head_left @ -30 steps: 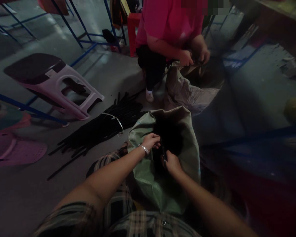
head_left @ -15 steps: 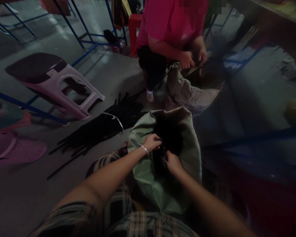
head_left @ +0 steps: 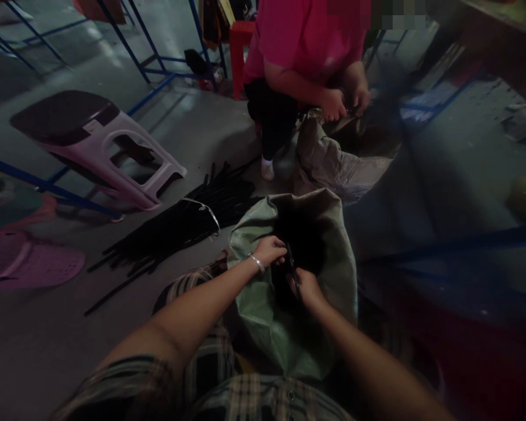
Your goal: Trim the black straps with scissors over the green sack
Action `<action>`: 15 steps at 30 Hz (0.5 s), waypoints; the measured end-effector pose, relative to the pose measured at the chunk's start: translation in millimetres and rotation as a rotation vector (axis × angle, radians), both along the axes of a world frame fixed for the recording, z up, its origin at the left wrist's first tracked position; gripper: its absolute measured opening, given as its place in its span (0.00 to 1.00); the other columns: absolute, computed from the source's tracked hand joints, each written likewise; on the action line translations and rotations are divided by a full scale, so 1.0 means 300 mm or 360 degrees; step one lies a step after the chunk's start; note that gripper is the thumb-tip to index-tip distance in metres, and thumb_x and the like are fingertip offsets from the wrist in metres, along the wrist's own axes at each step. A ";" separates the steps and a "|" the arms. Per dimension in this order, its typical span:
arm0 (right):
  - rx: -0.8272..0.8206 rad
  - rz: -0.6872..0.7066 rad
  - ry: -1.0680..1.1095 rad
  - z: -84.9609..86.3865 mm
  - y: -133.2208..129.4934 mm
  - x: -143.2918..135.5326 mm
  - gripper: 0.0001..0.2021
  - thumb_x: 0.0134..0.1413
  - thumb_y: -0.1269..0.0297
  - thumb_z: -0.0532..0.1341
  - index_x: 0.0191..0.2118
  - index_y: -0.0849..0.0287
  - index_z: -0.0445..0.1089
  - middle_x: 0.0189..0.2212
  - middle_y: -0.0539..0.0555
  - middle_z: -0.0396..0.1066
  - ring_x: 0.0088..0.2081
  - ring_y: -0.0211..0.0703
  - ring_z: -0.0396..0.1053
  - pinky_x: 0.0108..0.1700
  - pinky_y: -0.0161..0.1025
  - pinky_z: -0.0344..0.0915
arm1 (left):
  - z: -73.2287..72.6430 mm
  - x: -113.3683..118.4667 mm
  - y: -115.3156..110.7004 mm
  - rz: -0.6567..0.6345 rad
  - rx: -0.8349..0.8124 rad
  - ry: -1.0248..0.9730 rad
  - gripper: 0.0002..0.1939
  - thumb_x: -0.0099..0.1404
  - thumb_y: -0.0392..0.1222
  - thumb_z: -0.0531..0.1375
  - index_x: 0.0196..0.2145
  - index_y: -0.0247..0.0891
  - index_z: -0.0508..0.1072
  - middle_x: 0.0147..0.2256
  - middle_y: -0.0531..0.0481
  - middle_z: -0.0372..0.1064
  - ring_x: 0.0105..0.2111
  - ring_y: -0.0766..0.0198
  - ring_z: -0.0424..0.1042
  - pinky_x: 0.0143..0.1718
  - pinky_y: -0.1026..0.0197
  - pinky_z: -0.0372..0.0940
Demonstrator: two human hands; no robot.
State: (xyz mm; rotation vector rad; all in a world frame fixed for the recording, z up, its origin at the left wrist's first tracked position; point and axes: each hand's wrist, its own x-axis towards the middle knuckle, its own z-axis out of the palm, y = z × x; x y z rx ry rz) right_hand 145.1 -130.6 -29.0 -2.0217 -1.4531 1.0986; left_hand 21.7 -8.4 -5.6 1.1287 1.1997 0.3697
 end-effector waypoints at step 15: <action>-0.0009 -0.0307 0.0316 -0.042 0.000 0.038 0.18 0.49 0.48 0.54 0.27 0.60 0.64 0.21 0.53 0.67 0.23 0.40 0.64 0.25 0.35 0.59 | -0.006 -0.028 0.037 0.0072 0.0309 0.0094 0.08 0.56 0.33 0.60 0.36 0.33 0.71 0.18 0.56 0.66 0.17 0.71 0.68 0.19 0.71 0.61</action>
